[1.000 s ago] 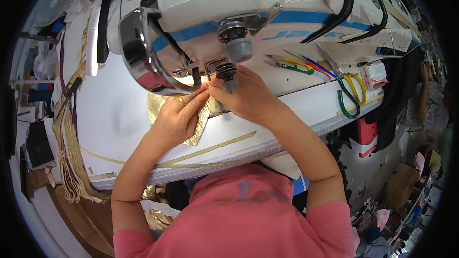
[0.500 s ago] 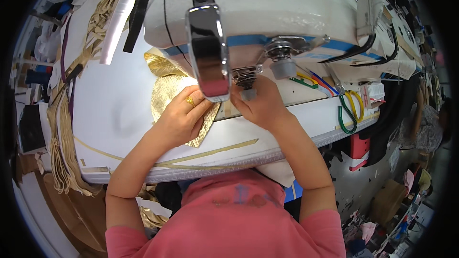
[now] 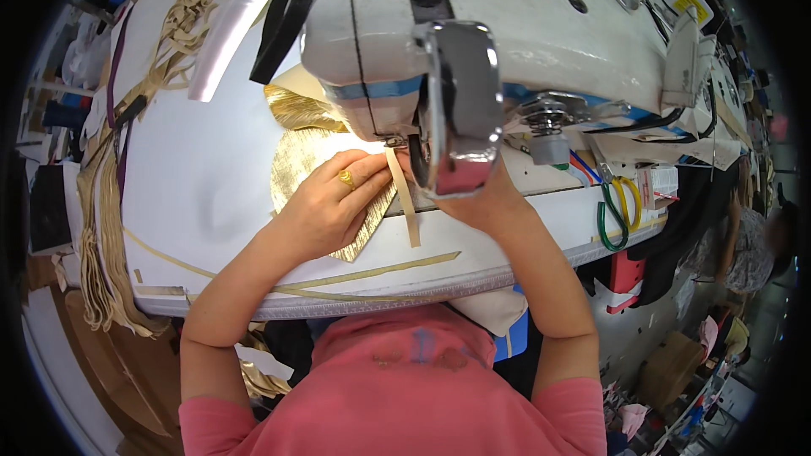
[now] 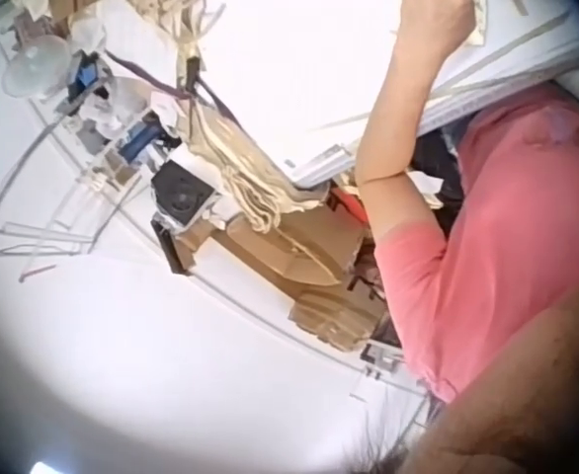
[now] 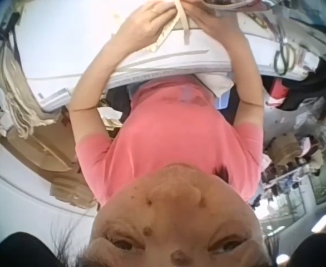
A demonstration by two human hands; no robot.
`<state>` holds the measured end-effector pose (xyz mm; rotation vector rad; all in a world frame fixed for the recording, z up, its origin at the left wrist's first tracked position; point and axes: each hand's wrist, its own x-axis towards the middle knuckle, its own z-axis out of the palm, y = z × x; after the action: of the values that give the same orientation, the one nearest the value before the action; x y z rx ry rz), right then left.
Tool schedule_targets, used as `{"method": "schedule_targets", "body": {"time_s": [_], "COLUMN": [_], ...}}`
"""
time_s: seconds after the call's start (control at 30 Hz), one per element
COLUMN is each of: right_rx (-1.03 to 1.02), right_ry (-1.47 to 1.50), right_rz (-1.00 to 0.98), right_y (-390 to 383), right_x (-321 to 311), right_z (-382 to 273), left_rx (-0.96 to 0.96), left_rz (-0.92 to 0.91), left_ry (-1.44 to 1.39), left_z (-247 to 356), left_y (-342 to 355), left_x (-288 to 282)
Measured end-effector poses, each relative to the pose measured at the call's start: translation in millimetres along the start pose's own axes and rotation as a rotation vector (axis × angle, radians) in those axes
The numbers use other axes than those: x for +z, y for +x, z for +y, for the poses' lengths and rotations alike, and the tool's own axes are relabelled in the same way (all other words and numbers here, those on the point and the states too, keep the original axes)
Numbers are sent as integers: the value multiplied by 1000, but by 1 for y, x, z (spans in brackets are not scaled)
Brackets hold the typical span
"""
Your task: Sewing pieces of gold-colored fabric together using an industrial sewing machine.
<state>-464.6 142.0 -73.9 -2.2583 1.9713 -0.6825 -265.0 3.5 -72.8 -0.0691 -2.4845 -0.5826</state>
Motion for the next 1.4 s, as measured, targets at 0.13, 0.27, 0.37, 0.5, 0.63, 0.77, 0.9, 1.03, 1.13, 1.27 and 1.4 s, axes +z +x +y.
{"method": "schedule_targets", "body": {"time_s": [0.13, 0.27, 0.37, 0.5, 0.63, 0.77, 0.9, 1.03, 1.13, 1.27, 1.4], "right_rx": [52, -20, -22, -23, -51, 13, 46, 203, 329, 276, 96], "right_ry": [152, 46, -2, -207, -280, -162, 38, 261, 437, 372, 167], "right_rz": [46, 108, 127, 121, 241, 274, 240, 138, 128, 93, 91], "right_y": [1, 3, 1, 2, 3, 8, 7, 4, -3, -4, 2], "right_x": [4, 0, -1, 1, 11, 12, 9, 3, 9, 11, 8], "right_z": [-11, -17, -18, -23, -21, -20, -14, -11, -6, -6, -9], "left_rx": [-11, -14, -22, -30, -22, -20, -24, -18, -17, -27, -16], "left_rz": [-15, -12, -23, -18, -16, -17, -11, -5, -9, -4, -1], "left_ry": [16, 34, 34, 40, 46, 42, 31, 43, 25, 32, 33], "left_z": [2, 1, 1, 1, 2, 1, 1, 1, 1, 2, 2], "left_y": [0, -4, -3, -3, -2, -3, -3, -3, -2, -1, 0], "left_x": [1, 0, 0, -1, -1, -1, -1, 0, 1, -1, -2]}}
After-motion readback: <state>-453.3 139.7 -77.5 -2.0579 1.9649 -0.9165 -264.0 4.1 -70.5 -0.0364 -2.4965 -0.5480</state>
